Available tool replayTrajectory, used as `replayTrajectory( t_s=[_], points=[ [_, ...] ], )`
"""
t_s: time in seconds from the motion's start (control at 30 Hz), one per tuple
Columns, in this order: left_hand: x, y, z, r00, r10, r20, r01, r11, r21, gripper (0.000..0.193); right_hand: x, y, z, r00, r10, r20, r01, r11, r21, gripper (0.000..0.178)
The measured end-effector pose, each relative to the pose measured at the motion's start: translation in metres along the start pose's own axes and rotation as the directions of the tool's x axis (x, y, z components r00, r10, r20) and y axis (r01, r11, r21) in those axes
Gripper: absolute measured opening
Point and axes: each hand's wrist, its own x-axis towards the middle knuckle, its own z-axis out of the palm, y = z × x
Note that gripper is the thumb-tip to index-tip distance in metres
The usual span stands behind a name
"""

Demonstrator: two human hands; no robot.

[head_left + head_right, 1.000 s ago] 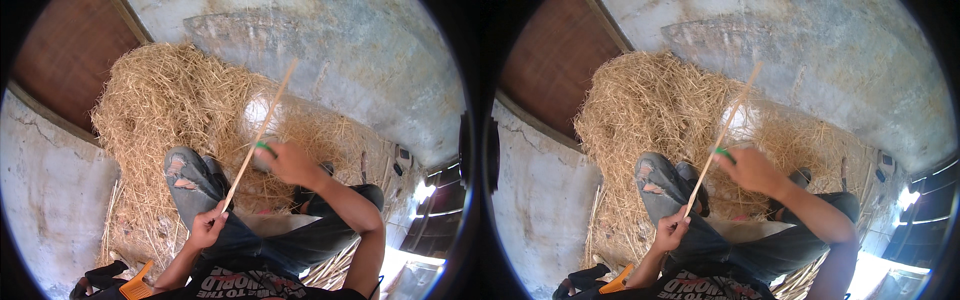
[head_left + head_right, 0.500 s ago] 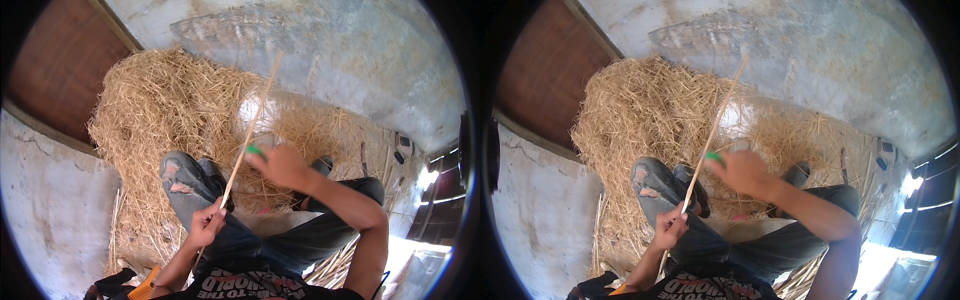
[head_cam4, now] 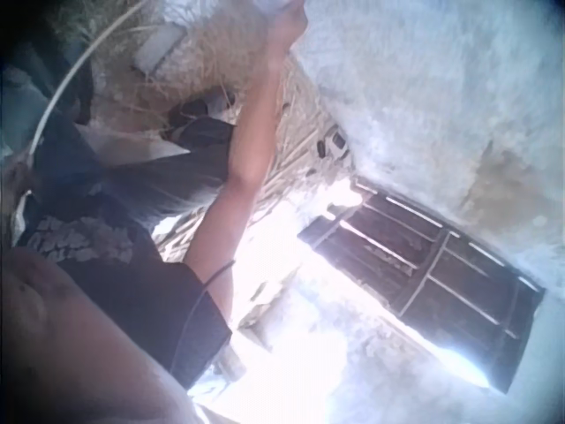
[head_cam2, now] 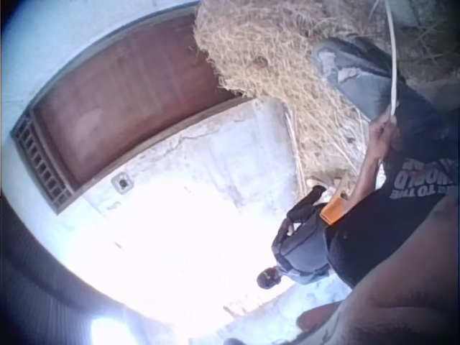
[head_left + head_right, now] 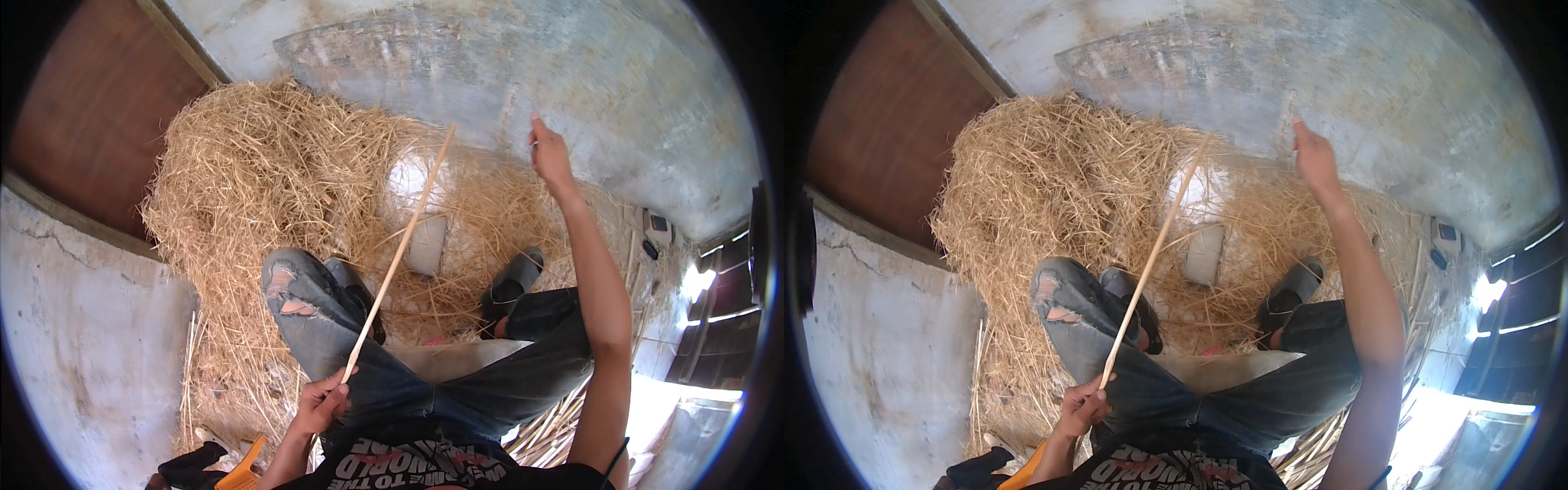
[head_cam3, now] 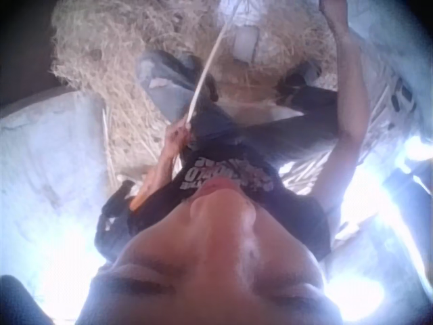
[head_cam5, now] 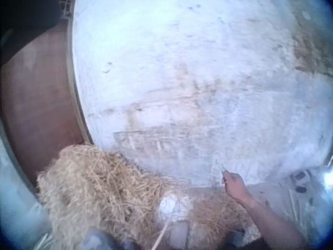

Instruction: The person shaves a thin strip of bamboo using a small blade, repeatedly drawing the blade along the length of the wood while holding it by hand.

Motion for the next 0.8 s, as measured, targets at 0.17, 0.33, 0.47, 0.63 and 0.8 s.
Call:
replayTrajectory(
  t_s=[0.17, 0.33, 0.47, 0.63, 0.8],
  points=[
    [0.025, 0.001, 0.016, 0.992, 0.098, 0.084, -0.085, 0.985, -0.148, 0.039, -0.070, -0.030, 0.053, 0.906, -0.237, 0.350, 0.272, 0.961, -0.054, 0.060],
    [0.047, 0.010, 0.025, 0.987, 0.122, 0.104, -0.100, 0.976, -0.194, 0.040, -0.165, -0.062, 0.076, 0.698, -0.361, 0.619, 0.546, 0.827, -0.134, 0.050],
    [0.063, 0.018, 0.033, 0.990, 0.113, 0.083, -0.095, 0.978, -0.186, 0.039, -0.217, -0.070, 0.077, 0.543, -0.264, 0.797, 0.633, 0.753, -0.181, 0.053],
    [0.062, 0.015, 0.034, 0.987, 0.108, 0.117, -0.082, 0.974, -0.211, 0.039, -0.189, -0.042, 0.082, 0.669, -0.323, 0.670, 0.606, 0.759, -0.239, 0.056],
    [0.029, 0.003, 0.025, 0.993, 0.036, 0.114, -0.025, 0.995, -0.095, 0.038, -0.083, -0.030, 0.053, 0.896, -0.179, 0.406, 0.350, 0.847, -0.400, 0.068]
  ],
)
